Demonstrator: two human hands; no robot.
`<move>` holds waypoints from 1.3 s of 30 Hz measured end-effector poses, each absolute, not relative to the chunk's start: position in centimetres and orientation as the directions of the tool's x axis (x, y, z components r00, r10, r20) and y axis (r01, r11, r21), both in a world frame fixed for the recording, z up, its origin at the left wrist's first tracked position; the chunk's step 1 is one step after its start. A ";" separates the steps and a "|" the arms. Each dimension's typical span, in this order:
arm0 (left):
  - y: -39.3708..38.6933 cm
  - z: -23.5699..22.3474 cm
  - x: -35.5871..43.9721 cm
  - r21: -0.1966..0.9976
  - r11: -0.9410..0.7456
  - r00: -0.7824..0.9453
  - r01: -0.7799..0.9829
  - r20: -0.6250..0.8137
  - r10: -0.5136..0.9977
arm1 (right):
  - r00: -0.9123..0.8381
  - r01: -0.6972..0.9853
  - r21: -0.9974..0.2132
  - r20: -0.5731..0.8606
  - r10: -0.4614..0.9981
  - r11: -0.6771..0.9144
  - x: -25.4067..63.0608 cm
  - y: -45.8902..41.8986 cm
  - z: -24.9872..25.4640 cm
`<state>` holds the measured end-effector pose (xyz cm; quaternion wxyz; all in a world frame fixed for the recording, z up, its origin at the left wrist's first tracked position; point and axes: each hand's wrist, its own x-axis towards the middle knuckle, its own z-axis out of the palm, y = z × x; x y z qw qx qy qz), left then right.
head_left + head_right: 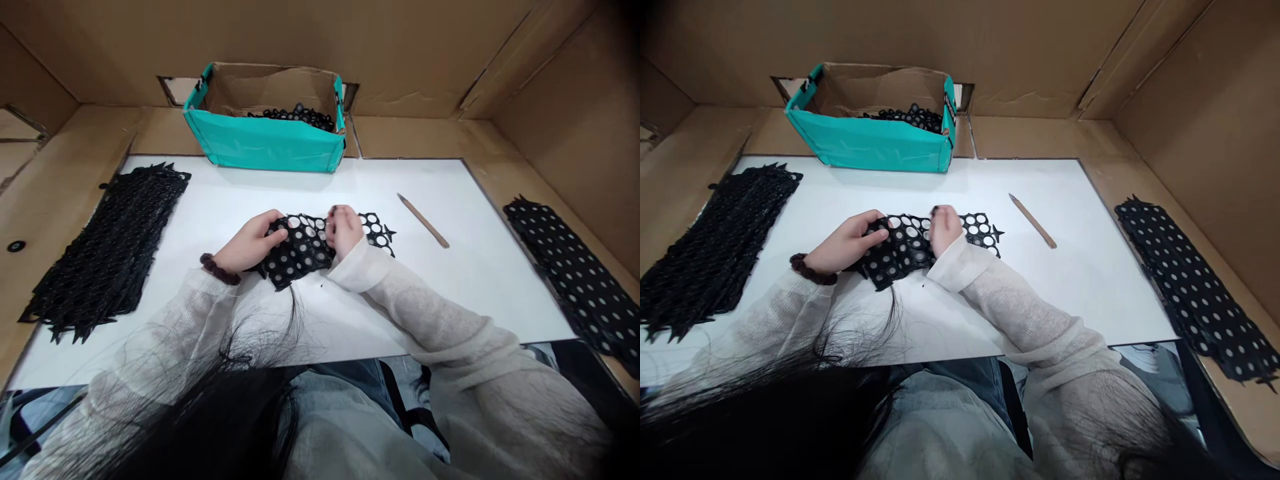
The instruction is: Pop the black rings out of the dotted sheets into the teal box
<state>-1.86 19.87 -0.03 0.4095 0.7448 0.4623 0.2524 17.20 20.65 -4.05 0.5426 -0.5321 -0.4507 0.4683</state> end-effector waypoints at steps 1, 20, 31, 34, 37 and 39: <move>20.0 0.0 -2.1 0.841 -0.218 0.432 0.496 -0.020 0.902 | 0.212 -0.089 -0.995 -0.062 0.975 -0.044 17.5 21.0 -4.0; 20.1 -0.2 -2.3 0.948 0.055 0.372 0.315 -0.177 0.911 | -0.235 0.338 -0.842 0.358 0.904 0.421 17.4 18.2 -1.5; 19.7 0.5 -2.4 0.960 -0.009 0.413 0.279 -0.112 0.904 | -0.365 0.542 -0.731 0.239 0.900 0.414 16.1 18.2 -2.7; 19.7 0.6 -2.3 0.953 -0.042 0.428 0.299 -0.095 0.899 | -0.389 0.543 -0.721 0.237 0.890 0.429 16.2 18.2 -2.7; 19.8 0.6 -2.3 0.952 -0.058 0.433 0.300 -0.082 0.898 | -0.414 0.536 -0.700 0.270 0.869 0.473 16.2 18.3 -2.6; 19.8 0.6 -2.2 0.952 -0.073 0.442 0.298 -0.070 0.894 | -0.429 0.544 -0.681 0.276 0.860 0.490 16.1 18.4 -2.6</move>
